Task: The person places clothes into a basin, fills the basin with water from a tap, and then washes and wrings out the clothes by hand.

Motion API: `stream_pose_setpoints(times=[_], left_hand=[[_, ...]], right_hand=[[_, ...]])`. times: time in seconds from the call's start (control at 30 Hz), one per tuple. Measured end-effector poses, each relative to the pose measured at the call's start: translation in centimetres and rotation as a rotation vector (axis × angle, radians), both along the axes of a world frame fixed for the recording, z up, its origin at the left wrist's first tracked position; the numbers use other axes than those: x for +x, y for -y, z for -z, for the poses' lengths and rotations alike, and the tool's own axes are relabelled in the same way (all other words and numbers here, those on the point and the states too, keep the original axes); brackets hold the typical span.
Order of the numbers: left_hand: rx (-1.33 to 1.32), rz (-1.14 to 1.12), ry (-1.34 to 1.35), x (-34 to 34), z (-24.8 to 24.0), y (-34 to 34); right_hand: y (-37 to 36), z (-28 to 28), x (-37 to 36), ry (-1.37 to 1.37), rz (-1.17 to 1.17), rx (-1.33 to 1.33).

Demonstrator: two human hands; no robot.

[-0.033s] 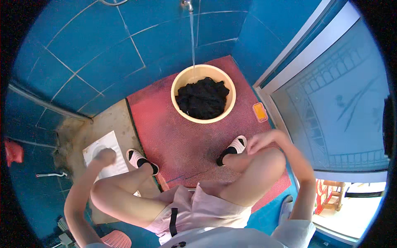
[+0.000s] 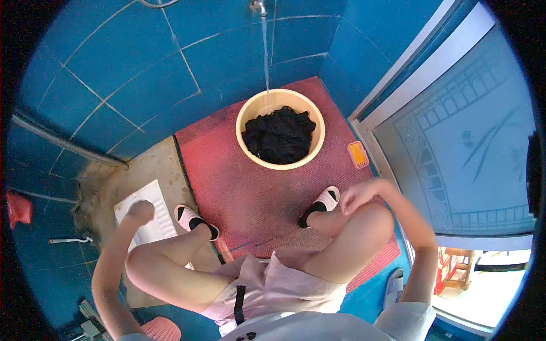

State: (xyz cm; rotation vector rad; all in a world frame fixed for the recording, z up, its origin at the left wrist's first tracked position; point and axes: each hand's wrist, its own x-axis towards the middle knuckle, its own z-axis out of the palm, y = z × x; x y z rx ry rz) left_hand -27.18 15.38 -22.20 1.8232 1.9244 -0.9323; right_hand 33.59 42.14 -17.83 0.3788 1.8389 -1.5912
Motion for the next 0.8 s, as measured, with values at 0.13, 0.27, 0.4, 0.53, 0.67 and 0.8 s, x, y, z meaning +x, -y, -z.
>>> stream_pose_setpoints(times=[0.13, 0.27, 0.4, 0.53, 0.67, 0.8], left_hand=[[-0.264, -0.565, 0.098, 2.3, -2.5, -3.1], [-0.166, -0.123, -0.245, -2.0, 2.2, -0.4], [-0.085, -0.177, 0.229, -2.4, 4.7, -0.8], [-0.377, 0.085, -0.109, 3.8, 1.9, -3.7], [-0.322, 0.042, 0.009, 3.6, 2.0, -3.6], [-0.294, -0.125, 0.169, 1.9, 1.4, -3.7]], right_hand=[[3.8, -0.8, -1.9, 0.065, -0.459, 0.353], [7.3, -2.5, -3.6, 0.153, -0.252, 0.832], [6.3, 0.0, -3.1, 0.086, -0.485, 0.792], [7.6, -4.1, -5.1, 0.219, -0.354, 0.757], [7.5, -3.6, -4.4, 0.201, -0.346, 0.788], [7.5, -3.9, -4.6, 0.162, -0.283, 0.842]])
